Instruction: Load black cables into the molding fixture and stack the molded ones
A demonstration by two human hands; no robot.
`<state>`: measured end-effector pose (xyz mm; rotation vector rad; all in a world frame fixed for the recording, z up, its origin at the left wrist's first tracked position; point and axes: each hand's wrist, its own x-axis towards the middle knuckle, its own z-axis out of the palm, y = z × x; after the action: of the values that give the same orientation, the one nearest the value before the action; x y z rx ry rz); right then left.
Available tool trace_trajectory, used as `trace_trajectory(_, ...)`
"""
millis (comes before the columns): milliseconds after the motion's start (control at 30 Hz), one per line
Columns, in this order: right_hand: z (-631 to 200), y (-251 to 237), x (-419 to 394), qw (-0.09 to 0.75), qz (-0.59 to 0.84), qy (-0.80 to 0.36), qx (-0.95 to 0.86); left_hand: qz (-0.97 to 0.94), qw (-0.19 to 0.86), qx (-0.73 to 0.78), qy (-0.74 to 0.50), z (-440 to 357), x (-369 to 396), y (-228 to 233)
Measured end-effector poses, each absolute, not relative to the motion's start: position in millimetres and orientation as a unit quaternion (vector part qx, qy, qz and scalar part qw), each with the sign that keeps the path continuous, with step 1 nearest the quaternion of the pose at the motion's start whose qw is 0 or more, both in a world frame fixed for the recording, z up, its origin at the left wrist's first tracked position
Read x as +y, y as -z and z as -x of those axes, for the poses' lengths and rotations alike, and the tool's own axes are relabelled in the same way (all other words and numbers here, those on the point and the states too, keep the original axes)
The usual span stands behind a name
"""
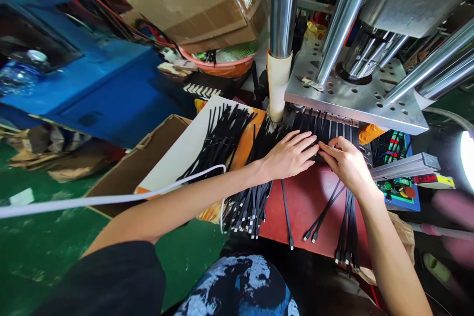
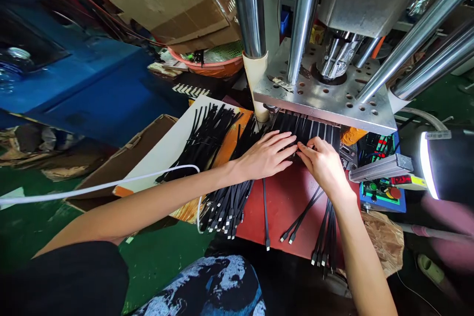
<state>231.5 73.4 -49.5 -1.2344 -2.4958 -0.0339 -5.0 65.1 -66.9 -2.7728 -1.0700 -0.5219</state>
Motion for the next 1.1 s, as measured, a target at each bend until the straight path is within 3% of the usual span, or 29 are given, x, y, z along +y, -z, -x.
trace_trajectory(167, -216.9, 33.8, 77.5, 0.037, 0.509, 0.072, -0.857, 0.909, 0.048, -0.396, 0.117, -6.7, 61.7, 51.9)
trace_trajectory(267, -200.8, 31.7, 105.7, 0.015, 0.583, 0.079, -0.808, 0.895, 0.023, -0.434, 0.097, -17.2, 83.4, 39.3)
trace_trajectory(433, -194.7, 36.1, 150.0, 0.032, 0.595, 0.052, -0.801, 0.882, 0.0, -0.465, 0.081, -27.9, 122.6, 28.4)
trace_trajectory(867, -199.1, 44.8, 156.6, 0.058, 0.62, 0.042, -0.781, 0.892, -0.009, -0.43, 0.143, -24.3, 181.4, 49.9)
trace_trajectory(1100, -224.4, 41.9, 118.1, 0.178, 0.506, -0.065, -0.842, 0.886, -0.012, -0.432, 0.167, -31.8, 203.9, 56.8)
